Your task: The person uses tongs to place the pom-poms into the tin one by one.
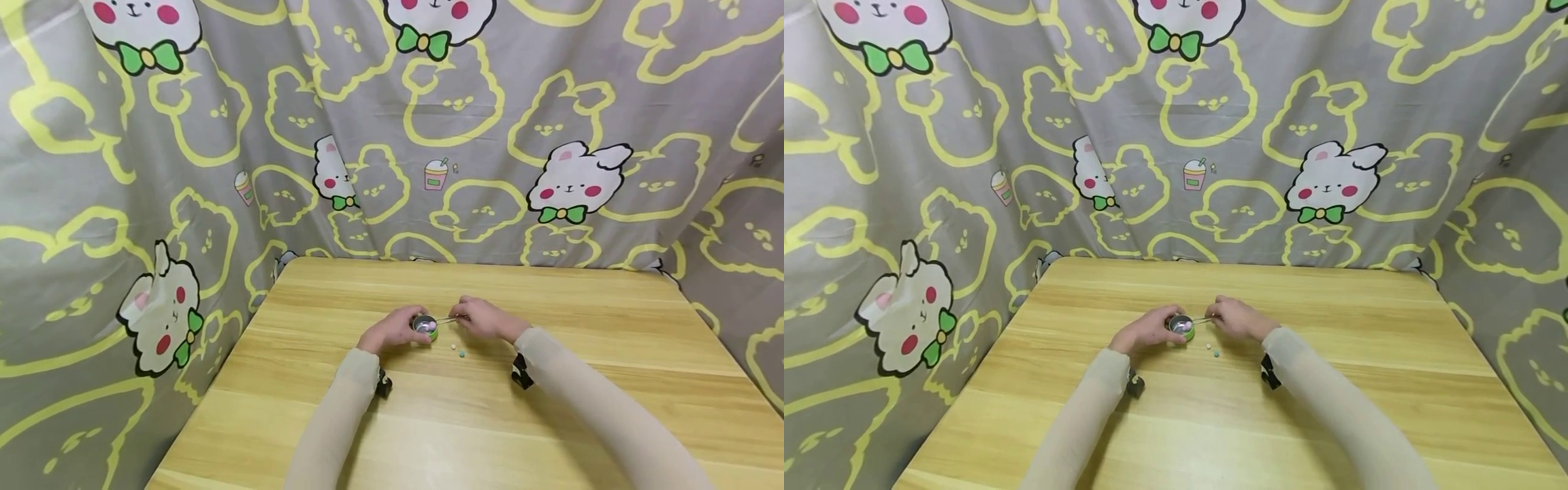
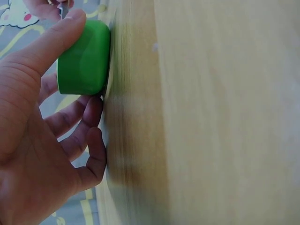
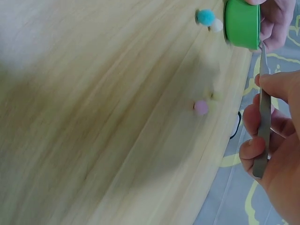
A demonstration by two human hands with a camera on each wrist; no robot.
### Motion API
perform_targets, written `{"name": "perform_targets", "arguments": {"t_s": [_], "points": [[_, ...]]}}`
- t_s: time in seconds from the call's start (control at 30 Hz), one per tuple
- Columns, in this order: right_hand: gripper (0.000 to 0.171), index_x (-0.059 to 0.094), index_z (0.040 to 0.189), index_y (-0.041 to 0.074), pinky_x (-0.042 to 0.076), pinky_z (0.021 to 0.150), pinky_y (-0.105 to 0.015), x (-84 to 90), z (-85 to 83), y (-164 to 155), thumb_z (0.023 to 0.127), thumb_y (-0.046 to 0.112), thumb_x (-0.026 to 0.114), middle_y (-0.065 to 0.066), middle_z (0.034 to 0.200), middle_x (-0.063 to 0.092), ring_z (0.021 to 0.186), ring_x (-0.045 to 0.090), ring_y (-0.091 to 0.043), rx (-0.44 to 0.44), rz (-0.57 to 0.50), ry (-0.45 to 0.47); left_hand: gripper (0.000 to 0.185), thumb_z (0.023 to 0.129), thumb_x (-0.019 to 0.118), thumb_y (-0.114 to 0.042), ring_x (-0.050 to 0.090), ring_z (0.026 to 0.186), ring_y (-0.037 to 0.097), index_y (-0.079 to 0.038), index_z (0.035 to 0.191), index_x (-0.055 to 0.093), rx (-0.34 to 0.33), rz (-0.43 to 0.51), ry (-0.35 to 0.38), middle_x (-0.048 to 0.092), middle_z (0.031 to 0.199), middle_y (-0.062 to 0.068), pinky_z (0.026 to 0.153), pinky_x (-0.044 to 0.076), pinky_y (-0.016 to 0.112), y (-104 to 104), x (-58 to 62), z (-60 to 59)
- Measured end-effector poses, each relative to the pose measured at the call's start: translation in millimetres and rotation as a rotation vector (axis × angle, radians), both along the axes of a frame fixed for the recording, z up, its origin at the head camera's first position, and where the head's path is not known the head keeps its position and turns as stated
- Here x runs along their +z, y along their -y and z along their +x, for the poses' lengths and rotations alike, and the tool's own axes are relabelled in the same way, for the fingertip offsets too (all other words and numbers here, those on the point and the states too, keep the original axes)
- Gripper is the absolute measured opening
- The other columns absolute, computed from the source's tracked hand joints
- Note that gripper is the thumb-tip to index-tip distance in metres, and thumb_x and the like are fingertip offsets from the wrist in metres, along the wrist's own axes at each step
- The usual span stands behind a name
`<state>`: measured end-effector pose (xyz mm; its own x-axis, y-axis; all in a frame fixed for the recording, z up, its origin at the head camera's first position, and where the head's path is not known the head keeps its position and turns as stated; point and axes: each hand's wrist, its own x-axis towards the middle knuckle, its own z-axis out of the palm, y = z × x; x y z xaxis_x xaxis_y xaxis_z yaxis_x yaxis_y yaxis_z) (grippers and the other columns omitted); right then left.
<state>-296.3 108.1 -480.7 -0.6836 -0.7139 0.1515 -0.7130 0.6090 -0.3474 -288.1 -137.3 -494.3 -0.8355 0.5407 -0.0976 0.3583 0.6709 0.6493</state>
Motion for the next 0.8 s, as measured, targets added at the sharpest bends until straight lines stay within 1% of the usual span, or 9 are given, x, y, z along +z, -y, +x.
{"name": "perform_targets", "arguments": {"t_s": [0.17, 0.33, 0.43, 0.57, 0.7, 0.8], "points": [[0.016, 0.068, 0.105, 0.007, 0.045, 0.067, -0.030, 3.9, 1.5, -3, 0.092, 0.006, 0.059, 0.001, 0.088, 0.054, 0.073, 0.050, -0.011, -0.021, -0.017, 0.025, 0.053, 0.078, 0.078, -0.033, 0.054, 0.095, 0.015, -0.016, 0.123, 0.055, 0.000, -0.012, -0.007, 0.059, 0.108, 0.002, 0.082, 0.043, 0.030, 0, 3.9, 0.7], [0.017, 0.067, 0.107, 0.006, 0.044, 0.066, -0.029, 4.3, 2.9, -10, 0.093, 0.007, 0.057, 0.000, 0.088, 0.053, 0.072, 0.050, -0.010, -0.028, -0.011, 0.045, 0.056, 0.079, 0.077, -0.034, 0.054, 0.095, 0.015, -0.016, 0.126, 0.053, -0.003, -0.014, 0.013, 0.057, 0.109, 0.001, 0.082, 0.044, 0.030, 0, 2.0, 0.9], [0.018, 0.068, 0.107, 0.005, 0.045, 0.066, -0.030, 5.3, 4.2, -18, 0.093, 0.006, 0.057, 0.000, 0.089, 0.054, 0.073, 0.050, -0.010, -0.044, -0.018, 0.038, 0.056, 0.079, 0.077, -0.033, 0.054, 0.095, 0.014, -0.016, 0.127, 0.053, -0.003, -0.008, 0.021, 0.057, 0.109, 0.001, 0.081, 0.045, 0.030, -1, 1.3, 0.8], [0.017, 0.068, 0.105, 0.005, 0.044, 0.066, -0.031, 6.2, 6.1, -35, 0.092, 0.006, 0.059, -0.001, 0.088, 0.054, 0.072, 0.049, -0.011, -0.078, -0.017, 0.019, 0.055, 0.079, 0.078, -0.033, 0.054, 0.094, 0.014, -0.016, 0.125, 0.054, 0.002, -0.003, 0.014, 0.057, 0.108, 0.000, 0.080, 0.045, 0.030, 0, 0.4, 0.1], [0.016, 0.068, 0.104, 0.004, 0.043, 0.063, -0.031, 4.5, 8.4, -52, 0.091, 0.004, 0.059, -0.001, 0.086, 0.054, 0.070, 0.047, -0.011, -0.089, 0.003, 0.023, 0.051, 0.079, 0.078, -0.033, 0.054, 0.093, 0.013, -0.017, 0.122, 0.055, 0.000, -0.010, 0.007, 0.057, 0.106, -0.001, 0.080, 0.044, 0.029, 0, -1.0, -0.8], [0.015, 0.069, 0.103, 0.004, 0.043, 0.064, -0.031, 2.1, 11.2, -62, 0.091, 0.004, 0.059, 0.000, 0.086, 0.054, 0.071, 0.048, -0.011, -0.085, 0.022, 0.026, 0.051, 0.079, 0.078, -0.034, 0.054, 0.092, 0.013, -0.017, 0.121, 0.055, -0.001, -0.014, 0.007, 0.057, 0.105, -0.002, 0.080, 0.044, 0.029, 0, -1.8, -0.8]]}}
